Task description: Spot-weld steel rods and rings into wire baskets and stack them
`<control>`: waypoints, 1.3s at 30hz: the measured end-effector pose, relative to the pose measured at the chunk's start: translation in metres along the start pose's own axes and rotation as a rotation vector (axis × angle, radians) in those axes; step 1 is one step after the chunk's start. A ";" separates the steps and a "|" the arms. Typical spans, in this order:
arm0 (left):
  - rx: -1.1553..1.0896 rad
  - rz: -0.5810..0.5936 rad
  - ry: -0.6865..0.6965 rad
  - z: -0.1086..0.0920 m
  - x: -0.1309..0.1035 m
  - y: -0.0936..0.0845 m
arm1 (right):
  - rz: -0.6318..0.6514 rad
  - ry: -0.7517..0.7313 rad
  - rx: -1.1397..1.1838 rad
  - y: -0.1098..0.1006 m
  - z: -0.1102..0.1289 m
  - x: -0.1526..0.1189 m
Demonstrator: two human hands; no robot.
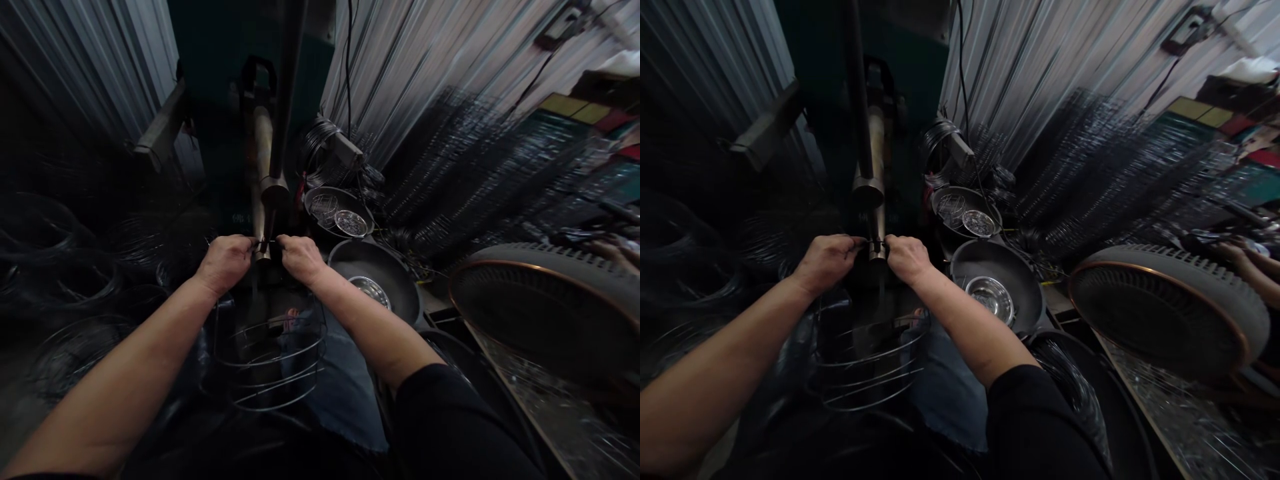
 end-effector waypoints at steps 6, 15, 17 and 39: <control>-0.046 0.004 -0.048 -0.001 0.001 -0.002 | 0.005 0.001 0.028 -0.001 0.003 -0.002; -0.866 -0.017 -0.587 0.046 -0.041 0.012 | -0.068 0.204 0.927 0.003 -0.039 -0.004; -1.117 -0.066 -0.751 0.053 -0.059 0.022 | -0.095 0.341 1.227 0.015 -0.054 -0.010; -1.198 -0.095 -0.895 0.044 -0.065 0.021 | -0.182 0.550 1.594 0.022 -0.059 -0.025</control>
Point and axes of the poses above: each hand's wrist, its own x-axis towards the middle knuckle, its own y-axis out of the palm, z = x × y, the point moved 10 cm from there along x, towards the middle knuckle, and after that the axes turned 14 degrees about x, right-handed, at the moved point
